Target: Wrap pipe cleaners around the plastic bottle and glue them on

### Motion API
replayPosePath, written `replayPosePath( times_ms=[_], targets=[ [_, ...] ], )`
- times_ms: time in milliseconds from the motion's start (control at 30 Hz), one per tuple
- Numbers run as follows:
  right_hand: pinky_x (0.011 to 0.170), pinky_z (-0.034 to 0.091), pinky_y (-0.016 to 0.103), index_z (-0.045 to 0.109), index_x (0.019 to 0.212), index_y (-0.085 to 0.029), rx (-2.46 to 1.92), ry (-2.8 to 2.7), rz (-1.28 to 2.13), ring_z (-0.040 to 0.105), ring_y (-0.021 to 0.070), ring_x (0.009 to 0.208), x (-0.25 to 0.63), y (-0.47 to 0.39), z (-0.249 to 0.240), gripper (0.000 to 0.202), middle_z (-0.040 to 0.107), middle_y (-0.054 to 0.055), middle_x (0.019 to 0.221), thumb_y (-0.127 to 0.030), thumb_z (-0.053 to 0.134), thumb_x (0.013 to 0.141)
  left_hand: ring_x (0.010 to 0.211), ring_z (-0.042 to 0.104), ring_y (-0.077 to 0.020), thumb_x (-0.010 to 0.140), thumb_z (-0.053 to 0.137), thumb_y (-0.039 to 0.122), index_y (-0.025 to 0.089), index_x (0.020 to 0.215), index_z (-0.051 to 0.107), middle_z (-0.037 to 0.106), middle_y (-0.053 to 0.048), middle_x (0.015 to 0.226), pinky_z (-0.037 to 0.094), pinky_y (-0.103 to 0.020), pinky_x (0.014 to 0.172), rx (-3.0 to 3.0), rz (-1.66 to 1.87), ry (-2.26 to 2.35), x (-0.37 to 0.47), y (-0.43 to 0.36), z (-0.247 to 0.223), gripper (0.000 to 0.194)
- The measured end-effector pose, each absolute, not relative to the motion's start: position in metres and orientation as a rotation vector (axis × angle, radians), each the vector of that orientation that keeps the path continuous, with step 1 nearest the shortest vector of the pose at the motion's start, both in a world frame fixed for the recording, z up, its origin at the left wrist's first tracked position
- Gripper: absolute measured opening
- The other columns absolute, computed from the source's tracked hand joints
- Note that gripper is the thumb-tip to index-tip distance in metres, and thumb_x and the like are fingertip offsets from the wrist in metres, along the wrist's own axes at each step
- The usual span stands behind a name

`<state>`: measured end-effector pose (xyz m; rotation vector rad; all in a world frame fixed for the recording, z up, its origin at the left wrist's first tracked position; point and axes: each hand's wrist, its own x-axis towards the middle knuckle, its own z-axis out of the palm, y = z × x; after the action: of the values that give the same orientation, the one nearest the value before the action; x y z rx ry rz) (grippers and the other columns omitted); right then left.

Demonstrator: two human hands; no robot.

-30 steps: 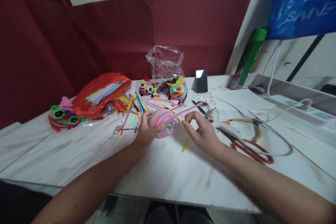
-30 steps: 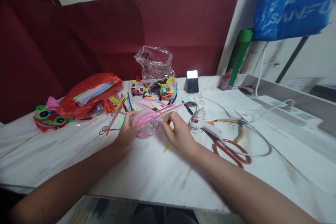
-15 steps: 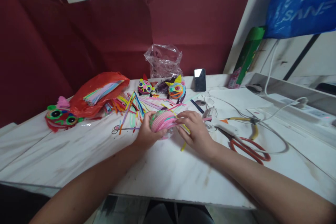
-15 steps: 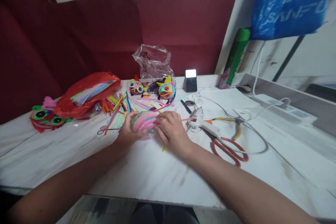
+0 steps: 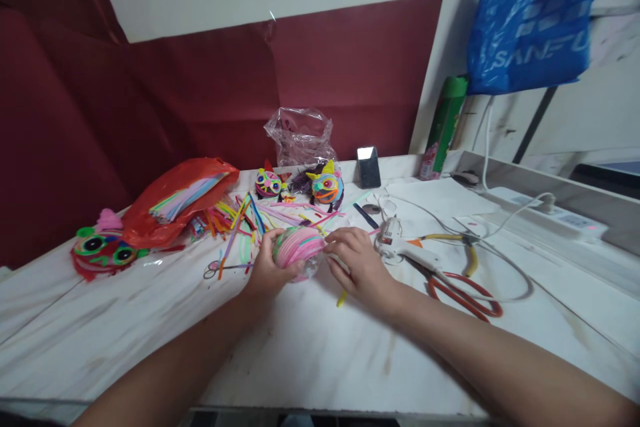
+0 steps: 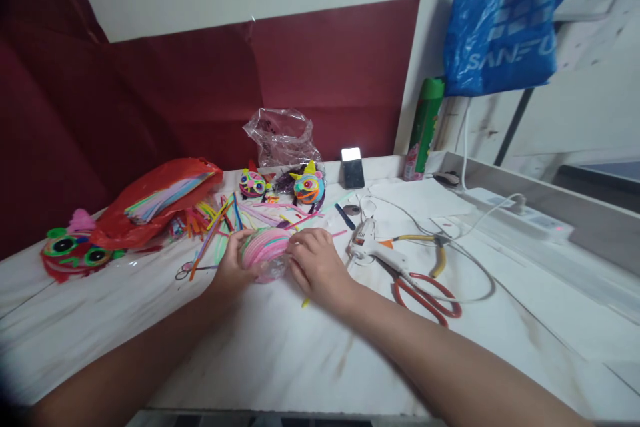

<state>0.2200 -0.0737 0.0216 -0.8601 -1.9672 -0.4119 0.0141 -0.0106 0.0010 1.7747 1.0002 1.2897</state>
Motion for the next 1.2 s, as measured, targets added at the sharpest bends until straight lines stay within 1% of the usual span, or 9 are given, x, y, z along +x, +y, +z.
replayPosePath(
  times_ms=[233, 400, 533, 633, 767, 867, 933, 1100, 1200],
  targets=[
    [0.082, 0.047, 0.043, 0.056, 0.097, -0.019, -0.852, -1.968, -0.384, 0.052, 0.0251, 0.101, 0.219, -0.075, 0.020, 0.016, 0.061, 0.013, 0.102, -0.010, 0.051, 0.085, 0.095, 0.058, -0.0208, 0.057, 0.078, 0.037, 0.021, 0.116, 0.044, 0.056, -0.006, 0.107, 0.046, -0.032, 0.082, 1.735, 1.285, 0.994, 0.015, -0.014, 0.004, 0.070],
    [0.085, 0.048, 0.045, 0.056, 0.100, -0.019, -0.872, -1.959, -0.401, 0.052, 0.0255, 0.103, 0.220, -0.077, 0.021, 0.018, 0.060, 0.013, 0.105, -0.011, 0.050, 0.085, 0.089, 0.058, -0.0191, 0.053, 0.079, 0.034, 0.021, 0.112, 0.046, 0.057, -0.005, 0.103, 0.046, -0.030, 0.077, 1.541, 1.301, 0.992, 0.021, -0.020, 0.007, 0.069],
    [0.094, 0.044, 0.053, 0.054, 0.105, -0.021, -0.921, -1.953, -0.433, 0.053, 0.0260, 0.105, 0.221, -0.078, 0.021, 0.021, 0.060, 0.012, 0.106, -0.014, 0.050, 0.086, 0.075, 0.058, -0.0153, 0.057, 0.075, 0.031, 0.021, 0.107, 0.047, 0.060, -0.001, 0.091, 0.045, -0.026, 0.067, 1.323, 1.228, 0.948, 0.027, -0.029, 0.013, 0.058],
    [0.099, 0.039, 0.056, 0.053, 0.107, -0.021, -0.977, -1.928, -0.441, 0.055, 0.0260, 0.105, 0.221, -0.077, 0.021, 0.021, 0.061, 0.012, 0.105, -0.016, 0.051, 0.086, 0.072, 0.058, -0.0145, 0.057, 0.074, 0.028, 0.022, 0.105, 0.047, 0.061, 0.001, 0.087, 0.045, -0.026, 0.065, 1.260, 1.182, 0.955, 0.030, -0.035, 0.017, 0.055],
    [0.097, 0.040, 0.053, 0.054, 0.105, -0.020, -0.980, -1.924, -0.436, 0.058, 0.0247, 0.100, 0.221, -0.078, 0.020, 0.018, 0.064, 0.011, 0.102, -0.016, 0.051, 0.088, 0.075, 0.059, -0.0153, 0.055, 0.075, 0.027, 0.021, 0.104, 0.049, 0.061, 0.001, 0.088, 0.045, -0.026, 0.068, 1.306, 1.183, 0.945, 0.031, -0.040, 0.018, 0.057],
    [0.085, 0.046, 0.043, 0.054, 0.103, -0.020, -0.952, -1.933, -0.375, 0.060, 0.0219, 0.092, 0.220, -0.080, 0.019, 0.014, 0.066, 0.009, 0.096, -0.016, 0.050, 0.091, 0.076, 0.058, -0.0151, 0.054, 0.076, 0.029, 0.021, 0.106, 0.047, 0.061, 0.000, 0.091, 0.045, -0.027, 0.069, 1.326, 1.184, 0.945, 0.030, -0.039, 0.018, 0.059],
    [0.077, 0.048, 0.038, 0.054, 0.101, -0.021, -0.958, -1.920, -0.320, 0.061, 0.0213, 0.089, 0.219, -0.081, 0.018, 0.012, 0.066, 0.009, 0.094, -0.017, 0.049, 0.092, 0.074, 0.057, -0.0141, 0.053, 0.077, 0.029, 0.021, 0.107, 0.046, 0.060, 0.000, 0.092, 0.045, -0.027, 0.069, 1.339, 1.176, 0.953, 0.029, -0.038, 0.017, 0.062],
    [0.076, 0.050, 0.037, 0.055, 0.098, -0.022, -0.999, -1.909, -0.192, 0.062, 0.0225, 0.090, 0.218, -0.083, 0.017, 0.011, 0.066, 0.009, 0.092, -0.017, 0.048, 0.091, 0.075, 0.057, -0.0147, 0.053, 0.076, 0.032, 0.020, 0.109, 0.044, 0.059, -0.002, 0.095, 0.046, -0.026, 0.067, 1.400, 1.137, 0.953, 0.028, -0.035, 0.015, 0.066],
    [0.076, 0.048, 0.038, 0.054, 0.095, -0.022, -0.999, -1.898, -0.196, 0.062, 0.0226, 0.088, 0.218, -0.083, 0.016, 0.008, 0.065, 0.009, 0.092, -0.017, 0.049, 0.090, 0.076, 0.057, -0.0151, 0.055, 0.074, 0.034, 0.021, 0.110, 0.044, 0.059, -0.002, 0.095, 0.045, -0.026, 0.066, 1.430, 1.116, 0.966, 0.028, -0.035, 0.014, 0.064]
  ],
)
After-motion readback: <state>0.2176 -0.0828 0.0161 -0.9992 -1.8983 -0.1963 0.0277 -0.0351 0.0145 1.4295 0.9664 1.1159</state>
